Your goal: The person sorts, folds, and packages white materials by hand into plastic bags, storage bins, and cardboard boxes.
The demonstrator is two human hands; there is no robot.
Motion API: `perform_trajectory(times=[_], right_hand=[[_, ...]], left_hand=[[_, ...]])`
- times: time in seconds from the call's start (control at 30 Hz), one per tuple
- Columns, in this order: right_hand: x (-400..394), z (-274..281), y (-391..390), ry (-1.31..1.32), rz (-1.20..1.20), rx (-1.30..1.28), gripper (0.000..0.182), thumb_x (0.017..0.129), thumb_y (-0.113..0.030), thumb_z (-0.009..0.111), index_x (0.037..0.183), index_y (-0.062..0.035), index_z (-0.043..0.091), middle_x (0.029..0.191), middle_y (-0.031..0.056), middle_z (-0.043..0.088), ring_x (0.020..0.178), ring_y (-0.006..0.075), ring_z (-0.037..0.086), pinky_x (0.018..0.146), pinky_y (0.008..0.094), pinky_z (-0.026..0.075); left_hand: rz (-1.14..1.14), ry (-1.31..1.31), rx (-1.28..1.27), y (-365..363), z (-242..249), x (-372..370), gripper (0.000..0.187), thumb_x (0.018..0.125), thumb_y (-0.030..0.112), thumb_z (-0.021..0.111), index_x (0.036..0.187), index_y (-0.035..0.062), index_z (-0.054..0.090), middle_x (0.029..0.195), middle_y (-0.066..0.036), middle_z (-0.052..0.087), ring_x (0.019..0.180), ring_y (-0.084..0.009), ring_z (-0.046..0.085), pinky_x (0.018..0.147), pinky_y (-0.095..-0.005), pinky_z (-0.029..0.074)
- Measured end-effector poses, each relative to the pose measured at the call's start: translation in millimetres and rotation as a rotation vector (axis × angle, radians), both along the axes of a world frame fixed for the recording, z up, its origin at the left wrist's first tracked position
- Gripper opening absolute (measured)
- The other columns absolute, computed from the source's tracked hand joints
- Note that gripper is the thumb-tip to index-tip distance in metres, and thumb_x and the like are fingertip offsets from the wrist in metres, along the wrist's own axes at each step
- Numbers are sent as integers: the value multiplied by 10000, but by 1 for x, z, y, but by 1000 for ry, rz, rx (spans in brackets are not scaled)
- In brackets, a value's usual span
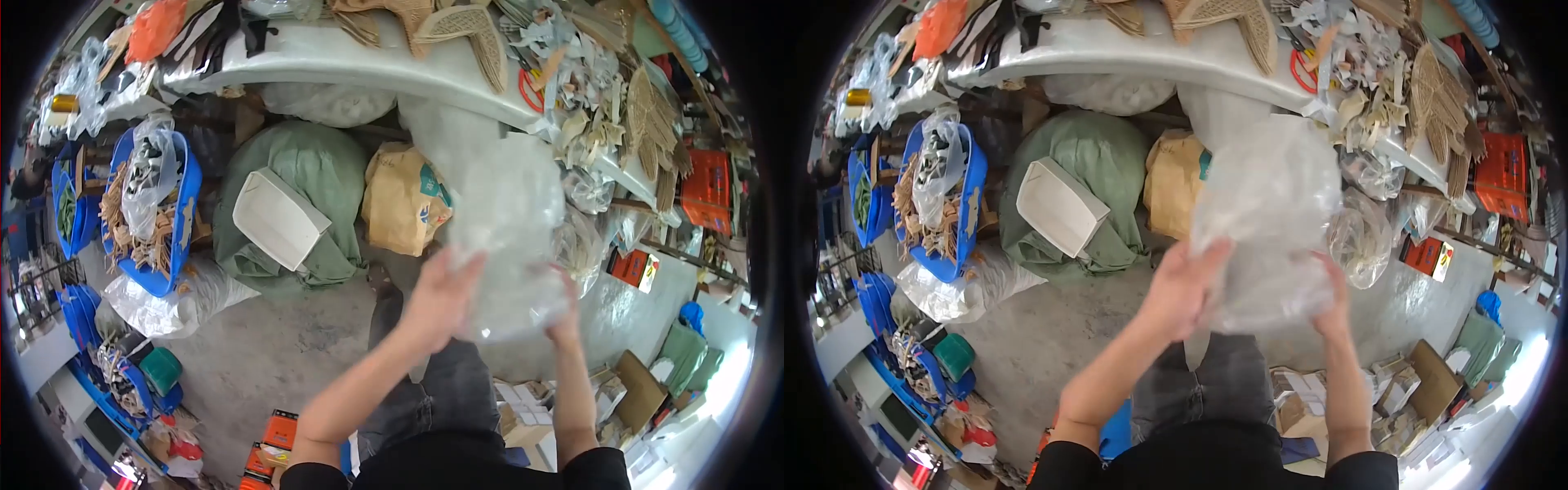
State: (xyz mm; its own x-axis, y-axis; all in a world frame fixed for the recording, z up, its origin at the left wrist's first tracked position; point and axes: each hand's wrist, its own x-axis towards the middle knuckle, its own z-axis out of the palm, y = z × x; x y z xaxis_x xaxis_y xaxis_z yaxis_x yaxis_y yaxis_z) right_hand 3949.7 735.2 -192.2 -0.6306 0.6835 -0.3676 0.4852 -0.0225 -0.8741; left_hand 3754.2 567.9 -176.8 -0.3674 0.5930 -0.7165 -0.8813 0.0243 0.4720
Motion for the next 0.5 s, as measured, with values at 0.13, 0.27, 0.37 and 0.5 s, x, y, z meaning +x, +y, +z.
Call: perform_trajectory(times=[0.13,0.27,0.37,0.5], right_hand=[[18,88,-7,41,116,-38,452,743,-52,672,1191,9,659,1116,119,716,1032,243,641,931,351,498],[0,74,-14,-241,329,70,387,751,-63,668,1128,22,682,1077,113,722,942,232,653,839,343,509],[-26,46,-27,-208,213,109,425,747,-92,684,1157,23,676,1048,139,734,887,234,668,802,356,515],[-37,106,-48,-324,483,163,461,765,-102,661,1212,14,655,1015,178,739,842,298,691,781,378,520]], left_hand=[[-59,221,193,-19,36,25,262,972,137,666,1179,-12,607,1002,-85,684,808,-116,612,672,-247,504],[-58,264,127,-14,16,3,398,907,155,733,1219,-15,553,1027,-127,678,930,-161,621,791,-297,530],[54,490,17,13,-29,-21,495,866,221,786,1222,-40,565,1031,-128,685,895,-184,642,783,-320,538],[-235,451,38,12,-23,-46,345,898,257,754,1056,-39,671,990,-90,714,889,-183,651,797,-290,527]])
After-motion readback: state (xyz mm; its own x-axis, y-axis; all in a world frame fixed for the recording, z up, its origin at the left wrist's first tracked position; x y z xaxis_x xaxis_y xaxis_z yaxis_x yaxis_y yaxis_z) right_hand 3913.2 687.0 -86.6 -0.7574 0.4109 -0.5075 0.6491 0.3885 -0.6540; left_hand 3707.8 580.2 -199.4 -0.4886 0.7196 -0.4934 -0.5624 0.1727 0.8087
